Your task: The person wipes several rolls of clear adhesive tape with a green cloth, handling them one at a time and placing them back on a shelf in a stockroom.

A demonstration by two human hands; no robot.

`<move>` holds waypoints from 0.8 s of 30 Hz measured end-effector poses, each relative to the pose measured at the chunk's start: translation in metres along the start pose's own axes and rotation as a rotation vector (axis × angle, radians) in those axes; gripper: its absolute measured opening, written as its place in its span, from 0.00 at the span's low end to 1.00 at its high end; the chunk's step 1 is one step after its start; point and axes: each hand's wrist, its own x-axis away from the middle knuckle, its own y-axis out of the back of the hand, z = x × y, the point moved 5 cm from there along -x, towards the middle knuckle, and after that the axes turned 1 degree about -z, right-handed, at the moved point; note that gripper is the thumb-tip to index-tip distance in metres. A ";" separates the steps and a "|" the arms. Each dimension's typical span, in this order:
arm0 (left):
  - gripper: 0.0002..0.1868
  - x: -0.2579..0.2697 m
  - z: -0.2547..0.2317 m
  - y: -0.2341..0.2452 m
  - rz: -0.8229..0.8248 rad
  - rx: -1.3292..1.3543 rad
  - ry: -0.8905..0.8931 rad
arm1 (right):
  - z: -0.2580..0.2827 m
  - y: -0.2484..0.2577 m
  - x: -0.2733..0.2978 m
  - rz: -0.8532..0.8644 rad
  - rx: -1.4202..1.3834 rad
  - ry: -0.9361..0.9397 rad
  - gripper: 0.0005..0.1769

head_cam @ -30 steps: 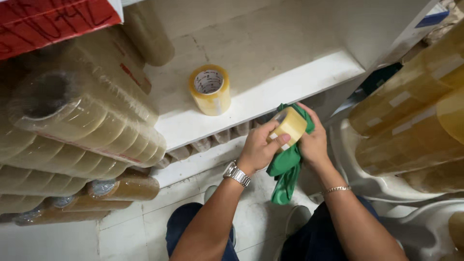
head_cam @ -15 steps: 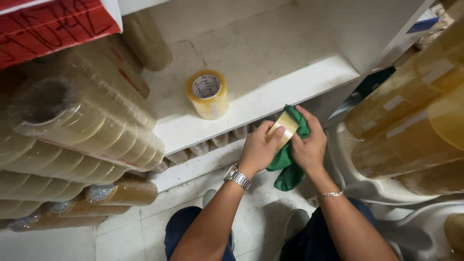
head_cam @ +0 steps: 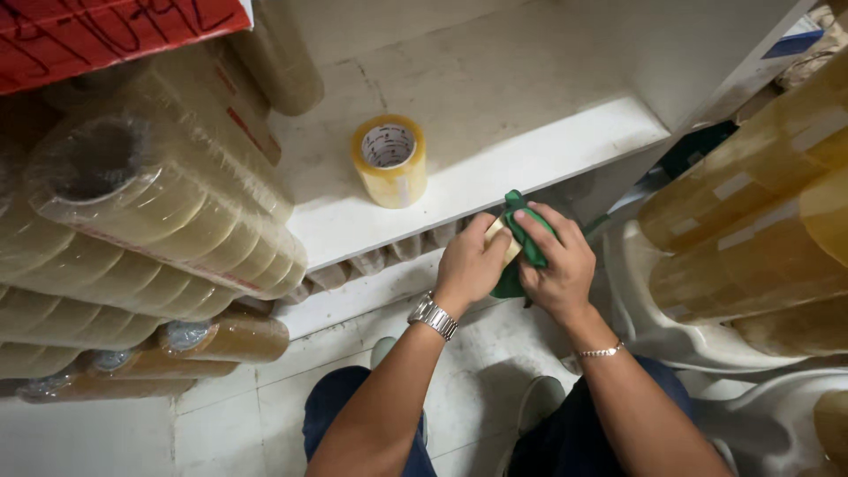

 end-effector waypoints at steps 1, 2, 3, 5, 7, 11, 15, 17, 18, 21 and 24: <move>0.21 -0.001 0.001 0.000 -0.002 0.001 0.001 | 0.000 0.000 -0.001 0.001 -0.002 0.001 0.24; 0.22 -0.001 0.000 0.001 -0.017 -0.038 -0.020 | -0.003 0.000 -0.001 -0.004 -0.103 -0.059 0.26; 0.24 -0.001 0.000 0.001 -0.033 -0.078 -0.040 | -0.006 0.000 -0.001 -0.007 -0.205 -0.120 0.29; 0.25 0.005 -0.009 0.009 -0.055 -0.066 -0.066 | -0.011 -0.002 -0.001 0.018 -0.244 -0.212 0.29; 0.26 0.008 -0.011 0.010 -0.062 -0.054 -0.085 | -0.024 -0.005 0.005 0.046 -0.273 -0.318 0.30; 0.24 0.008 -0.011 0.009 -0.108 -0.068 -0.164 | -0.054 -0.021 0.024 0.112 -0.547 -0.643 0.35; 0.19 0.002 -0.002 0.003 -0.095 0.085 -0.267 | -0.080 -0.040 0.043 0.108 -0.760 -0.822 0.34; 0.19 -0.003 0.001 -0.004 -0.099 0.100 -0.290 | -0.086 -0.039 0.042 0.093 -0.786 -0.823 0.34; 0.19 -0.005 0.002 -0.006 -0.105 0.115 -0.314 | -0.088 -0.039 0.042 0.078 -0.812 -0.823 0.35; 0.20 -0.005 0.001 -0.008 -0.091 0.094 -0.268 | -0.076 -0.026 0.032 0.018 -0.734 -0.878 0.35; 0.23 -0.007 0.003 -0.010 -0.128 0.084 -0.311 | -0.072 -0.019 0.023 -0.018 -0.636 -0.826 0.33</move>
